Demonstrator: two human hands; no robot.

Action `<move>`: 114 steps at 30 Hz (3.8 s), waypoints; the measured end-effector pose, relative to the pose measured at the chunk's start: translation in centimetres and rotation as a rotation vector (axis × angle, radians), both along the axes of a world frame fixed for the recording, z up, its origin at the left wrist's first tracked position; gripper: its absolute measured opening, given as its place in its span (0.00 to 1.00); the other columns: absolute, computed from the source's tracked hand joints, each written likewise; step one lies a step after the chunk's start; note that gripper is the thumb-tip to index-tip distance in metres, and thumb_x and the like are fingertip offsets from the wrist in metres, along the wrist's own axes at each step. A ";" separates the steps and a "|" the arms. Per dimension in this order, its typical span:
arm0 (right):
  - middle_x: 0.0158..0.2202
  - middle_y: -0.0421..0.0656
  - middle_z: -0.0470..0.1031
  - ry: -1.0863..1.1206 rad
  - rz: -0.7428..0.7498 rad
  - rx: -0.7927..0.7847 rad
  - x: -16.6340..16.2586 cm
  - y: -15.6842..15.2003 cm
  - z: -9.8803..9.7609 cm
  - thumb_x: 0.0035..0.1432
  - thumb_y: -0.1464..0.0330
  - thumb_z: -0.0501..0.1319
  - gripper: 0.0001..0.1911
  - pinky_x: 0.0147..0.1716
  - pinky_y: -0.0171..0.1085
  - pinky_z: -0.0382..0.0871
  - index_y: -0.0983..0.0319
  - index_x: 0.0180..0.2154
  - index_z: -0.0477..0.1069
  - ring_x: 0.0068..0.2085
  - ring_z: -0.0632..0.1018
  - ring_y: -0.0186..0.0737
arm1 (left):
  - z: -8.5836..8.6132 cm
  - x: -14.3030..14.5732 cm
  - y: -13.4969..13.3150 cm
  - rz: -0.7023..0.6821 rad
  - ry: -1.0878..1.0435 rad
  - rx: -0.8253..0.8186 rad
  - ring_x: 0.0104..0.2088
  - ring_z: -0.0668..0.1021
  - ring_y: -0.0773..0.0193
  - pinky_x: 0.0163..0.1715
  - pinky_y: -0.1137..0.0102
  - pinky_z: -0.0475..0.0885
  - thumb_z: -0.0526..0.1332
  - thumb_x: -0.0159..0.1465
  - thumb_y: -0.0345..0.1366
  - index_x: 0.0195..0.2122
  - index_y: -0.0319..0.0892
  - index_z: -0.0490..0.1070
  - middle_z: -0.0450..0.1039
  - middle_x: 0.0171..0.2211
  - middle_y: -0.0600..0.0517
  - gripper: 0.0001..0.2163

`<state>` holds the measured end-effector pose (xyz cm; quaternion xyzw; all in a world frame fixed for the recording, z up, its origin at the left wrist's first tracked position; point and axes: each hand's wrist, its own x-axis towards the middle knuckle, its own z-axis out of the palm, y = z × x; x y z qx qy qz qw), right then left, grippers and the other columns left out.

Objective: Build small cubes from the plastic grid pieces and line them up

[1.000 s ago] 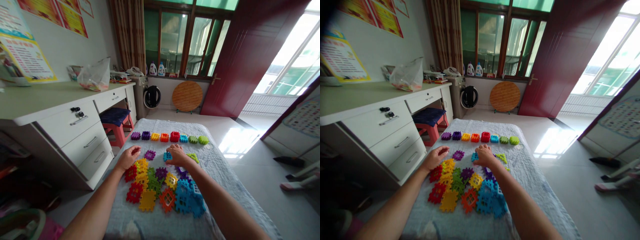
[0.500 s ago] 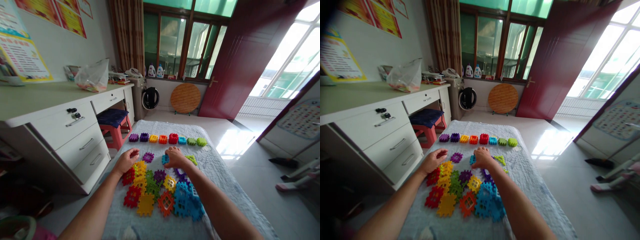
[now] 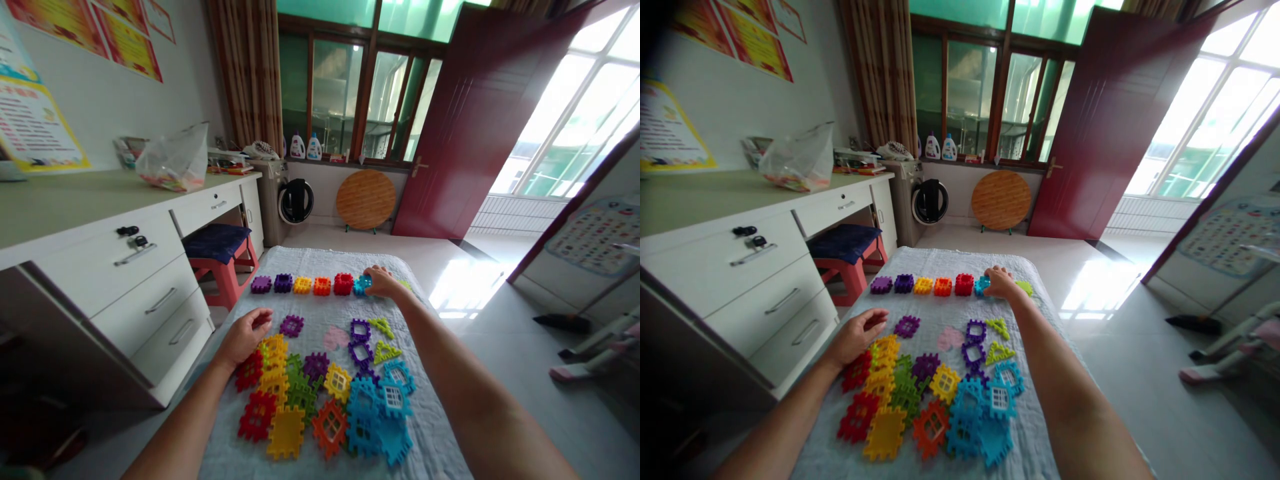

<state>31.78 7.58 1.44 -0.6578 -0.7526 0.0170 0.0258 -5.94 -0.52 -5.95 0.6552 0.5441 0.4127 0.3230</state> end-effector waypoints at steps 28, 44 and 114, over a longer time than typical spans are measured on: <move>0.45 0.48 0.74 -0.087 0.104 -0.101 -1.3 3.8 -3.3 0.35 0.68 0.69 0.41 0.45 0.48 0.63 0.57 0.55 0.63 0.49 0.69 0.56 | -0.8 -0.4 0.1 -0.015 0.012 -0.013 0.43 0.79 0.56 0.48 0.60 0.73 0.61 0.54 0.46 0.43 0.41 0.71 0.78 0.41 0.46 0.18; 0.57 0.50 0.64 0.156 0.059 0.076 1.1 -4.5 0.8 0.48 0.66 0.62 0.37 0.49 0.44 0.58 0.61 0.60 0.56 0.54 0.65 0.54 | -0.1 -0.1 0.0 -0.008 0.043 -0.005 0.40 0.79 0.56 0.46 0.62 0.73 0.61 0.52 0.48 0.40 0.40 0.72 0.78 0.38 0.47 0.20; 0.42 0.44 0.72 0.489 0.170 0.154 -1.0 -19.0 -3.0 0.52 0.72 0.58 0.24 0.46 0.42 0.66 0.58 0.53 0.63 0.43 0.73 0.43 | 4.4 13.9 -8.4 -0.419 0.555 0.363 0.53 0.70 0.55 0.54 0.58 0.64 0.54 0.62 0.31 0.52 0.46 0.68 0.73 0.48 0.47 0.17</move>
